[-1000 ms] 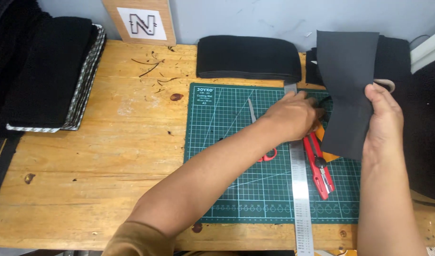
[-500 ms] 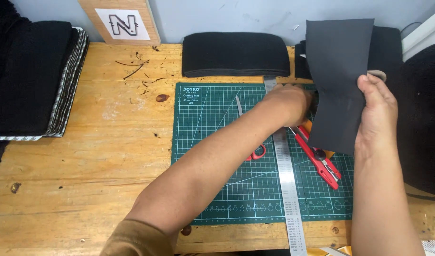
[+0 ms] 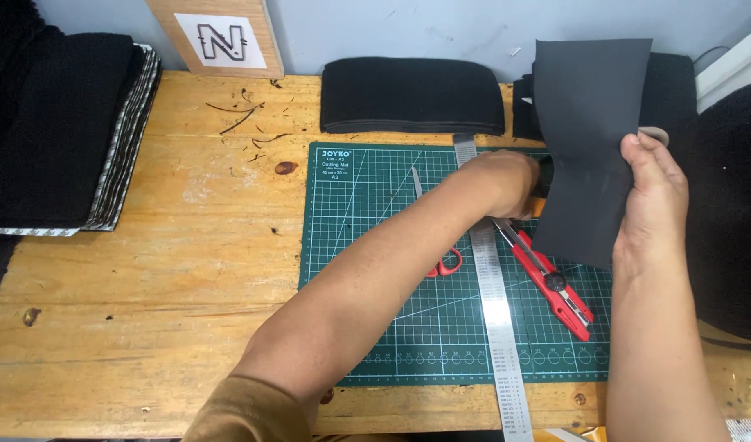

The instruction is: The person uses red-handled scissors to trim the edges of a black fabric piece on a green cutting mat. They then use an orange plastic scraper to clean loose fibers from the wooden table surface before folding the trimmed fabric.

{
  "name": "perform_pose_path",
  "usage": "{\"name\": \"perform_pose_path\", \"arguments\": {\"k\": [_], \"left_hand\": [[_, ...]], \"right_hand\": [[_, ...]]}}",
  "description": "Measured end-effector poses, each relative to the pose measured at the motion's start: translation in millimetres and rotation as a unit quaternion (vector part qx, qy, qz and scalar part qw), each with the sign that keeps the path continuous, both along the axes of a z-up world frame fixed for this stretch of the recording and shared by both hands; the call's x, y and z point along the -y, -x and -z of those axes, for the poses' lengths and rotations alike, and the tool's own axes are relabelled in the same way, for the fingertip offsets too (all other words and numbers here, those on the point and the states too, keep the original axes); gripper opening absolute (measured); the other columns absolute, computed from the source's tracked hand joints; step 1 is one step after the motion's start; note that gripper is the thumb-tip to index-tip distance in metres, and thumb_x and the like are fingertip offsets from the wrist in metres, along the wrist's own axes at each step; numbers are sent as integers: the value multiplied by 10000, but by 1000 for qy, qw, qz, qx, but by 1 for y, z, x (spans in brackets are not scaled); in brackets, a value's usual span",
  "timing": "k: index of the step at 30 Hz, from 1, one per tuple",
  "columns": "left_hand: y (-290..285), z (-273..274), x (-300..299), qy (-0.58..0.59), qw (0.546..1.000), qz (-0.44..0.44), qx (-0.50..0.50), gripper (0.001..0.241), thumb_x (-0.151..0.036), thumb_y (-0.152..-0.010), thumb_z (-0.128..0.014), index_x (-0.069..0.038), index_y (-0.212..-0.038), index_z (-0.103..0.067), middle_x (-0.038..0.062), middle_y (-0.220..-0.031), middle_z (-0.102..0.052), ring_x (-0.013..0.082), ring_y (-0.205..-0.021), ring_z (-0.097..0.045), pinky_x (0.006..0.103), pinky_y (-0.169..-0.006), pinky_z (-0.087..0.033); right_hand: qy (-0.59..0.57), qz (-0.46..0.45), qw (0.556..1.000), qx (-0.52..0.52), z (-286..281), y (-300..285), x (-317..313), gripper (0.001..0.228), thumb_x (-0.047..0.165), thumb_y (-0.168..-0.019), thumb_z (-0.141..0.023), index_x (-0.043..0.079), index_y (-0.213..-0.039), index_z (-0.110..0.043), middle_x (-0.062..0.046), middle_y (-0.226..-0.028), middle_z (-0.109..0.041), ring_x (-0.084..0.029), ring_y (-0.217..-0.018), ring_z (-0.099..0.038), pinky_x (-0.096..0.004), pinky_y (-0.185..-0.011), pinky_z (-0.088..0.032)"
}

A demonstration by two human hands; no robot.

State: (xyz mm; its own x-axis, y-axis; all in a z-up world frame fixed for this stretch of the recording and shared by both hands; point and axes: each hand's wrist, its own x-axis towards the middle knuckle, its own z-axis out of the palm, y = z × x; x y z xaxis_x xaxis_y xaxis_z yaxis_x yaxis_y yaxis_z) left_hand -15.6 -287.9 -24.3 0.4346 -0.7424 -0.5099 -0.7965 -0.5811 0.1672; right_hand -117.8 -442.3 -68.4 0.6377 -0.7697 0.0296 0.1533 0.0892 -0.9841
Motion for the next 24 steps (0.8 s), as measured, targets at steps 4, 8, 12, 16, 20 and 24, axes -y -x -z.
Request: {"name": "perform_pose_path", "arguments": {"k": [4, 8, 12, 16, 20, 24], "left_hand": [[7, -12, -8, 10, 999, -35, -11, 445, -348, -970, -664, -155, -1371, -635, 40, -1285, -702, 219, -1082, -735, 330, -804, -630], [7, -11, -8, 8, 1000, -13, -10, 349, -221, -964, -621, -161, -1304, -675, 30, -1256, -700, 223, -1046, -734, 332, -768, -627], [6, -9, -11, 33, 999, -30, -24, 348, -255, -952, -613, -139, -1271, -689, 37, -1206, -733, 225, -1037, -744, 329, -769, -624], [9, 0, -6, 52, 998, -36, -21, 364, -161, -924, -593, -158, -1277, -682, 15, -1138, -757, 221, -950, -756, 326, -693, -619], [8, 10, -12, 113, 993, -24, -20, 695, -128, -926, -619, -171, -1564, -346, 55, -1317, -671, 289, -1130, -680, 420, -841, -590], [17, -35, -64, 258, 956, -91, -108, 135, -93, -936, -624, -113, -1003, -739, 55, -809, -628, 185, -634, -613, 357, -546, -481]], "right_hand": [[-17, 12, 1000, -15, -13, 3, -13, 89, 211, -914, -782, 234, -979, -727, 137, -1033, -719, -17, -927, -725, -159, -854, -631], [-14, -2, 1000, 0, -15, 4, -16, 93, 202, -936, -764, 242, -993, -702, 119, -1020, -706, -15, -917, -707, -164, -845, -608], [13, -22, 999, 20, 0, 3, -1, 90, 200, -943, -754, 239, -1002, -697, 180, -1070, -639, -10, -1012, -675, -173, -912, -578], [9, -21, 1000, 2, -4, 4, -3, 92, 207, -951, -746, 249, -1001, -681, 153, -1028, -663, -17, -972, -694, -172, -874, -582], [18, -26, 999, -6, -11, 6, -8, 136, 219, -937, -763, 260, -1046, -693, 123, -1069, -702, -3, -976, -698, -140, -883, -580], [31, -3, 1000, -3, -3, 5, 10, 179, 239, -927, -782, 279, -1095, -736, 109, -1079, -759, 29, -965, -708, -108, -904, -580]]}}
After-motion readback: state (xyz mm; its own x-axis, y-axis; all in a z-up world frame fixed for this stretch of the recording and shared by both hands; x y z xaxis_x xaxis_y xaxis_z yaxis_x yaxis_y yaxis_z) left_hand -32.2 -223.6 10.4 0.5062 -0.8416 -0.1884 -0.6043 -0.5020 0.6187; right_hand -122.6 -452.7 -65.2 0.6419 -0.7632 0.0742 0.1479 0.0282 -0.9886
